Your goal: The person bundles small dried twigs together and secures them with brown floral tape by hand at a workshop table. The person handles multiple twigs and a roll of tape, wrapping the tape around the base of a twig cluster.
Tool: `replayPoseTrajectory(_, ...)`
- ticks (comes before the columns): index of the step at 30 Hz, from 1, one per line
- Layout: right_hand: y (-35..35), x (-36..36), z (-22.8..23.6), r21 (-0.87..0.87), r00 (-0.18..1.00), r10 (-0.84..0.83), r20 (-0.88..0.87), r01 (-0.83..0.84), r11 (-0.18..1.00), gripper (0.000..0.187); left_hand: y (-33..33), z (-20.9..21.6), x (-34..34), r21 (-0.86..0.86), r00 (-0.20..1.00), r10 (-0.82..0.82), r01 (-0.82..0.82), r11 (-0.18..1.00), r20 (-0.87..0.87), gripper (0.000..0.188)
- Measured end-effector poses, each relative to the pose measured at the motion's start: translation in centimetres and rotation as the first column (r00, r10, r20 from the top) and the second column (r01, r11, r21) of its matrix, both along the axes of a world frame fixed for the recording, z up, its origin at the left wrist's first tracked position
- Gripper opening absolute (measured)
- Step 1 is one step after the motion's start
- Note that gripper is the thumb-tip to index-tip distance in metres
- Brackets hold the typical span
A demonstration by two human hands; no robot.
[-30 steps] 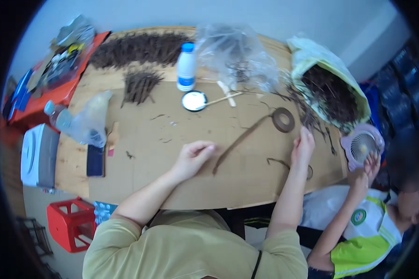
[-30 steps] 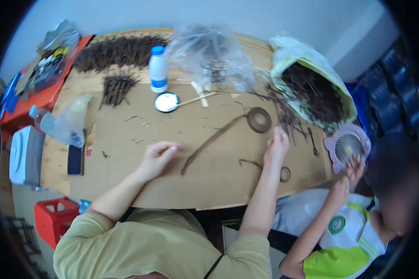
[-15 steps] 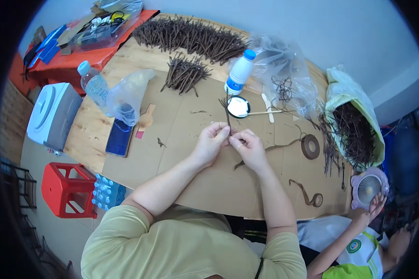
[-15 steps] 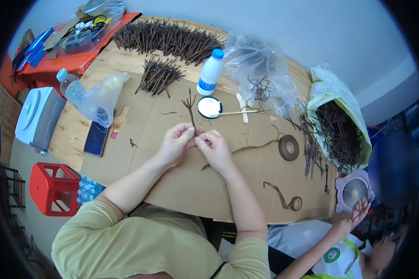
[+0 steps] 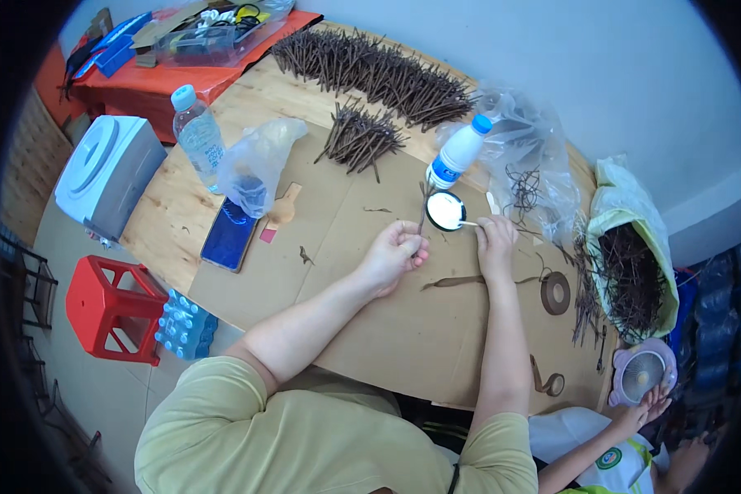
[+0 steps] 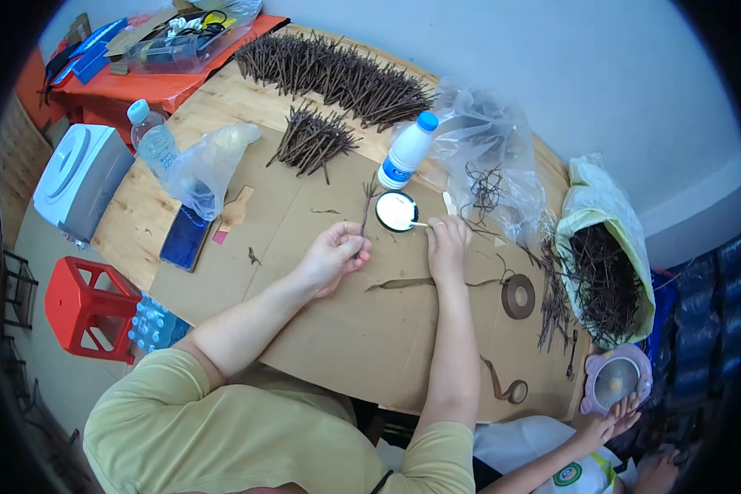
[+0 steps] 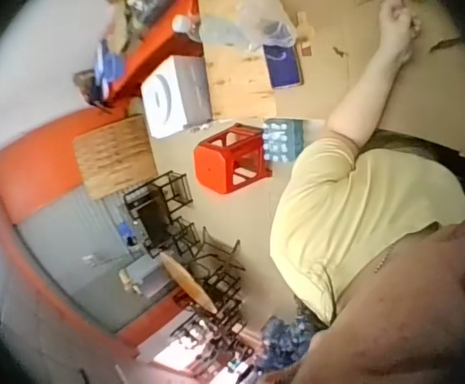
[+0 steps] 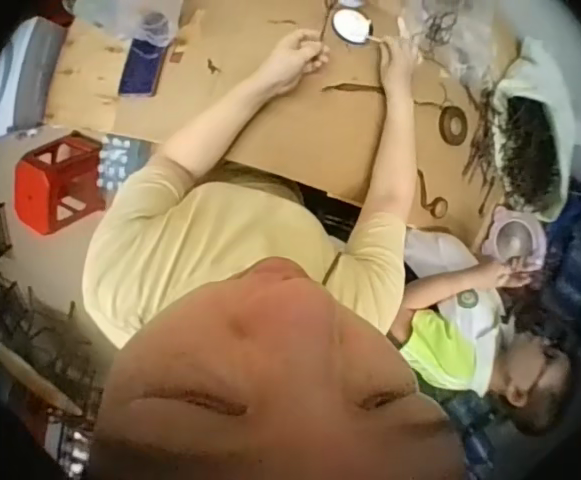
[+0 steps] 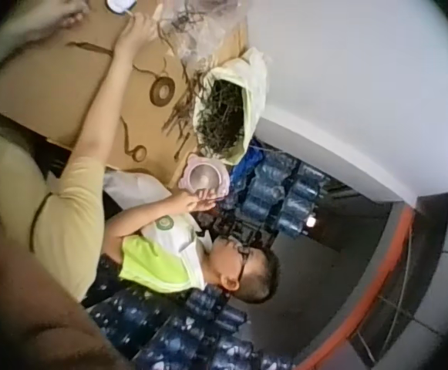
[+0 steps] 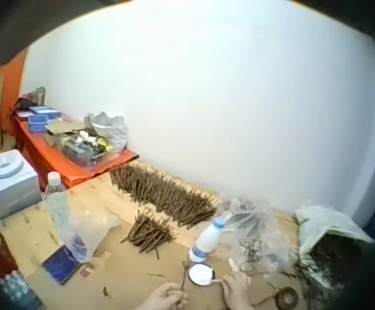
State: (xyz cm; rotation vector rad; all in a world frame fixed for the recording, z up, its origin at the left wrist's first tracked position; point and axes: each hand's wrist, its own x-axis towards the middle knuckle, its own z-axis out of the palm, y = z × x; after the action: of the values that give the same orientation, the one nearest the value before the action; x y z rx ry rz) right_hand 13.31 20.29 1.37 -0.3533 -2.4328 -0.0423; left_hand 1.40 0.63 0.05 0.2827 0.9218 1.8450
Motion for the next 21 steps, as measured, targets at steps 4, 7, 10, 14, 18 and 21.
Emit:
replayPoseTrajectory(4,-3.5,-0.3,1.5,-0.181,0.993,0.061,-0.097,-0.078,0.980,0.015,-0.1,0.0,-0.3,0.032,0.996,-0.043,0.041,0.999,0.079,0.014)
replayPoseTrajectory(7,-4.4,-0.4,1.4,-0.274,0.986,0.042,-0.162,-0.086,0.958,0.014,-0.2,-0.1,-0.3,0.095,0.989,-0.108,0.099,0.991,0.099,0.015)
replayPoseTrajectory(10,-4.5,-0.3,1.2,-0.295,0.986,0.024,-0.167,-0.073,0.953,0.013,-0.4,0.5,-0.2,0.125,0.986,-0.138,0.127,0.984,0.088,0.017)
replayPoseTrajectory(14,-4.7,0.1,0.9,-0.310,0.989,0.048,-0.138,-0.089,0.947,0.014,-0.4,0.3,-0.5,0.146,0.984,-0.136,0.119,0.982,0.113,0.018)
replayPoseTrajectory(18,-5.1,0.3,1.2,-0.293,0.992,0.058,-0.113,-0.089,0.952,0.014,-0.3,0.1,-0.6,0.155,0.987,-0.122,0.104,0.982,0.109,0.019)
replayPoseTrajectory(21,-4.9,0.4,1.3,-0.285,0.995,0.030,-0.099,-0.058,0.957,0.014,-0.3,0.4,-0.6,0.157,0.988,-0.117,0.100,0.982,0.101,0.019)
